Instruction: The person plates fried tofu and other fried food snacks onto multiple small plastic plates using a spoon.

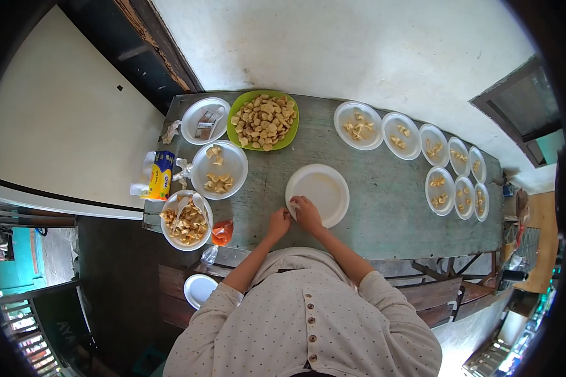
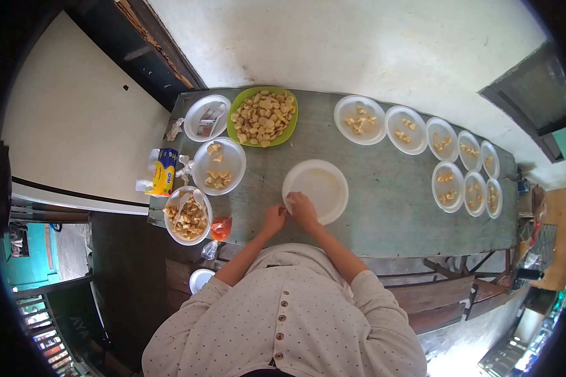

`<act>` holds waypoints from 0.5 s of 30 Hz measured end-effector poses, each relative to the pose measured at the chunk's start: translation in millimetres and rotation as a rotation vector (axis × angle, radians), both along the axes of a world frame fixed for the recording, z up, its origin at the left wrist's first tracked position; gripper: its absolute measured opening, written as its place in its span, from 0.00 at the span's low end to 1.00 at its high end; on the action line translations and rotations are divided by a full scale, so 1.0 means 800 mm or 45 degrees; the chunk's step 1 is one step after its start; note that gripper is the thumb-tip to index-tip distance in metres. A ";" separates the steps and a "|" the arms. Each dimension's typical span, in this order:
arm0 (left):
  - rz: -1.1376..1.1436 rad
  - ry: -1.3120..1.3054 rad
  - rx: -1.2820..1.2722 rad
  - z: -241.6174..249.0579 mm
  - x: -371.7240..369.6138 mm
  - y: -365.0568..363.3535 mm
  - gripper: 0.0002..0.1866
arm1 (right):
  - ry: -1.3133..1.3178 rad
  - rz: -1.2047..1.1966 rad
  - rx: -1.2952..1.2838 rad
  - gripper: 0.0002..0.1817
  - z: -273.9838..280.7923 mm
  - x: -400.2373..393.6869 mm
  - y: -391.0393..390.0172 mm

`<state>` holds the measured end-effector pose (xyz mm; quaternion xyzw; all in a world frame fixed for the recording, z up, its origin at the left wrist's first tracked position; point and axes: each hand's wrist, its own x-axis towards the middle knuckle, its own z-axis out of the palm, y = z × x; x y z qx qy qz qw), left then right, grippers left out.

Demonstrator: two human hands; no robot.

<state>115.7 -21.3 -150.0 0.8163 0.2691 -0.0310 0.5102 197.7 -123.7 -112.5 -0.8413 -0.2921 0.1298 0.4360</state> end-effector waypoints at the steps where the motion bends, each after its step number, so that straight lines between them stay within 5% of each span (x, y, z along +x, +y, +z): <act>1: 0.086 0.028 -0.215 -0.001 -0.005 -0.003 0.09 | 0.020 0.127 -0.061 0.16 -0.001 0.000 -0.004; 8: 0.375 0.038 -0.770 -0.006 -0.010 0.014 0.10 | 0.129 0.408 -0.179 0.16 0.011 -0.005 -0.041; 15: 0.350 -0.021 -0.666 -0.004 -0.017 0.003 0.08 | 0.117 0.414 -0.127 0.16 0.011 -0.017 -0.050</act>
